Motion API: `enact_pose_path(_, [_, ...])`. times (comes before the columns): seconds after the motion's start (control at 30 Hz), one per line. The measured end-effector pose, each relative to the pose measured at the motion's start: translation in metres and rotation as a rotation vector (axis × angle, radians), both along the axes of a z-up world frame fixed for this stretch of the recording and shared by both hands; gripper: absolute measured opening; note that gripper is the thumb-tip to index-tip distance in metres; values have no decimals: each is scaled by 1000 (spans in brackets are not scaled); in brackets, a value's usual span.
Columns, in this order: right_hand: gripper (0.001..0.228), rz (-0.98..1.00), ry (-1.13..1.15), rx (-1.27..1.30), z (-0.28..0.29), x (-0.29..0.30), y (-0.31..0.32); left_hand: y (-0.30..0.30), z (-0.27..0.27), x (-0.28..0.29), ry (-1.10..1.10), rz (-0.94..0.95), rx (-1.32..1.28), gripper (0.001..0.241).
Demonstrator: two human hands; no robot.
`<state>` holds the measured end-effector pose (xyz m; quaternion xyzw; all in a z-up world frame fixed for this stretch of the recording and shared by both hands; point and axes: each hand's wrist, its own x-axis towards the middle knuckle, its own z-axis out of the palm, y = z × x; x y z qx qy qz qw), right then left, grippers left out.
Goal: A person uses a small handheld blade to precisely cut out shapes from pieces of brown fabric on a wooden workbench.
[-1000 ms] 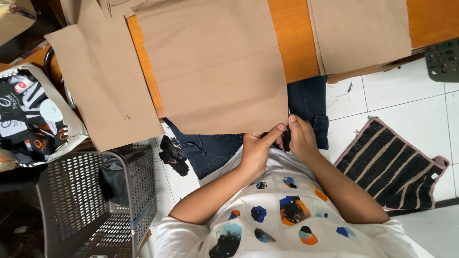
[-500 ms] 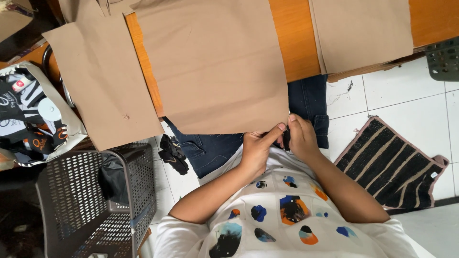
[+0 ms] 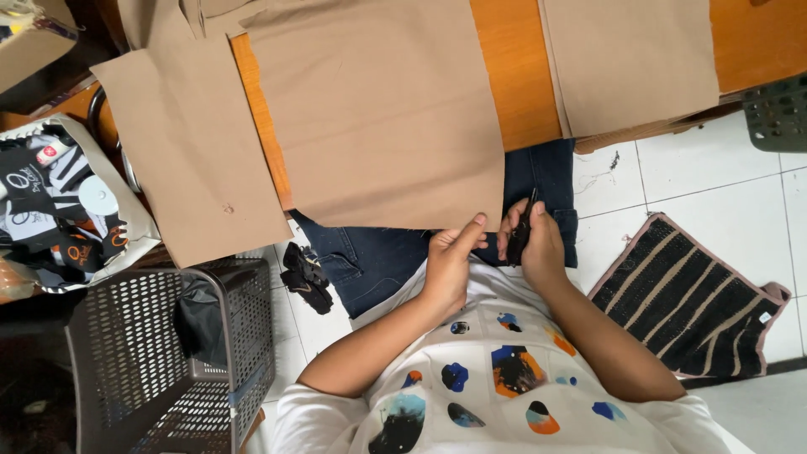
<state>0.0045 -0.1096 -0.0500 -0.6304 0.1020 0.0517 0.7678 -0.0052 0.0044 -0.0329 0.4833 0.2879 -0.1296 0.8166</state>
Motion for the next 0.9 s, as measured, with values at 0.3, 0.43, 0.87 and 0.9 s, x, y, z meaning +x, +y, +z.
enact_pose_path(0.3, [17,-78,-149,-89,6,3,2,-4,-24,-6,-15,-9,47,30])
enact_pose_path(0.43, [27,-44,-173,-118,2,7,1,-1,-5,-3,-35,7,42,30])
enact_pose_path(0.87, [27,-12,-54,100,25,10,-5,29,-51,-13,-175,418,-714,35])
enact_pose_path(0.9, [29,9,-65,87,25,11,-6,29,-69,-18,-164,421,-691,38])
